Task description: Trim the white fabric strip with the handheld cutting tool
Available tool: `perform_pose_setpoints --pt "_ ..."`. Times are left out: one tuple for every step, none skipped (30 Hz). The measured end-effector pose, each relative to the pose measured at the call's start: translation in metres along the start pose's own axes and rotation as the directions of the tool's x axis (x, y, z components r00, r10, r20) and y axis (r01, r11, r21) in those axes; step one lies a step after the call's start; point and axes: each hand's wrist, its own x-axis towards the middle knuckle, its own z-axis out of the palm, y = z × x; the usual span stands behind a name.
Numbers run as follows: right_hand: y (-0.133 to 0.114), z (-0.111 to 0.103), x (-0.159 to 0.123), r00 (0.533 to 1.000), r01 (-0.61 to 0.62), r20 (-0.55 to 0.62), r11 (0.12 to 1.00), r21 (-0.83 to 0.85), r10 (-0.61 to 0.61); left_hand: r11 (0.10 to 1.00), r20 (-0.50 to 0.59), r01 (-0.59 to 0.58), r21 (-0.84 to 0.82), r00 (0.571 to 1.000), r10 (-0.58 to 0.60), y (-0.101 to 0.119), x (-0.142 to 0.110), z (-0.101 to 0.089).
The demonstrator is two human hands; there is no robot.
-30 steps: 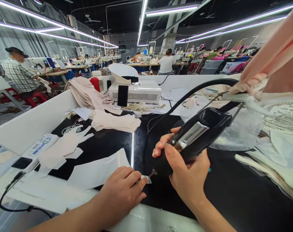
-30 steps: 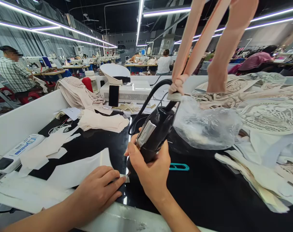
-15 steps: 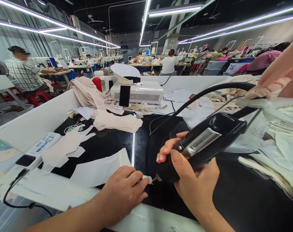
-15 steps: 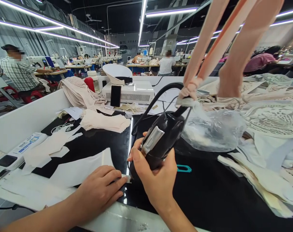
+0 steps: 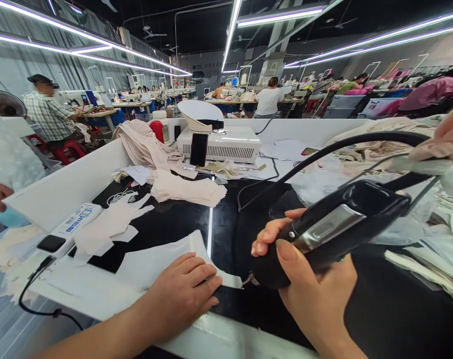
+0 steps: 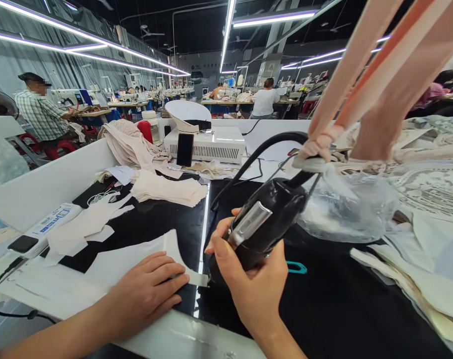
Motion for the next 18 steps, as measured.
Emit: perform_pose_setpoints --pt "0.0 -0.001 0.0 1.0 -0.003 0.007 1.0 0.0 0.003 1.0 0.0 0.001 -0.001 1.0 -0.001 0.0 0.0 0.0" --pt "0.0 -0.002 0.0 1.0 -0.005 0.012 1.0 0.001 0.005 1.0 -0.002 0.002 -0.002 1.0 -0.002 0.0 0.0 0.001" --pt "0.0 -0.002 0.001 1.0 -0.004 0.013 1.0 0.003 0.004 1.0 -0.007 0.002 -0.004 1.0 -0.002 0.0 0.0 0.001" --pt "0.0 -0.002 0.001 1.0 -0.002 0.011 1.0 0.004 0.002 1.0 -0.012 0.002 -0.006 1.0 -0.002 0.0 0.0 0.002" --pt "-0.001 -0.001 0.002 1.0 0.001 0.003 1.0 0.006 -0.001 1.0 -0.015 0.001 -0.006 1.0 -0.001 0.0 0.0 0.003" --pt "-0.002 0.001 0.003 1.0 0.004 -0.011 1.0 0.009 -0.004 1.0 -0.018 0.0 -0.005 1.0 0.0 0.001 0.0 0.004" --pt "-0.003 0.003 0.004 1.0 0.006 -0.023 1.0 0.017 -0.006 1.0 -0.019 0.0 -0.003 1.0 0.0 0.001 0.0 0.005" --pt "-0.003 0.007 0.005 0.999 0.005 -0.033 1.0 0.026 -0.004 1.0 -0.021 -0.001 -0.001 1.0 0.001 0.001 0.0 0.006" --pt "-0.003 0.011 0.007 0.999 0.006 -0.045 0.999 0.037 -0.004 1.0 -0.023 -0.002 0.002 1.0 0.002 0.001 0.001 0.006" --pt "-0.003 0.015 0.008 0.998 0.006 -0.056 0.999 0.047 -0.003 1.0 -0.028 -0.004 0.003 1.0 0.004 0.001 0.001 0.006" --pt "-0.002 0.018 0.008 0.998 0.006 -0.061 0.999 0.053 -0.003 1.0 -0.035 -0.007 0.002 0.999 0.007 0.001 0.001 0.005" --pt "0.0 0.022 0.009 0.998 0.005 -0.061 0.998 0.056 -0.001 1.0 -0.044 -0.01 0.0 0.999 0.01 0.001 0.001 0.005" --pt "0.002 0.024 0.009 0.998 0.002 -0.059 0.998 0.057 0.001 1.0 -0.053 -0.014 -0.002 0.998 0.013 0.001 0.002 0.005" --pt "0.004 0.026 0.009 0.999 -0.006 -0.05 0.998 0.06 0.009 1.0 -0.058 -0.016 -0.005 0.998 0.016 0.001 0.002 0.004" --pt "0.006 0.028 0.009 0.999 -0.017 -0.035 0.998 0.064 0.02 1.0 -0.059 -0.017 -0.007 0.998 0.017 0.001 0.002 0.004" --pt "0.008 0.028 0.008 0.999 -0.027 -0.022 0.998 0.065 0.028 1.0 -0.055 -0.017 -0.01 0.998 0.017 0.002 0.002 0.004" --pt "0.01 0.028 0.008 0.999 -0.029 -0.017 0.998 0.063 0.03 1.0 -0.051 -0.016 -0.011 0.999 0.015 0.002 0.003 0.004" --pt "0.01 0.028 0.007 0.999 -0.028 -0.018 0.998 0.058 0.029 1.0 -0.045 -0.014 -0.011 0.999 0.014 0.003 0.003 0.004"
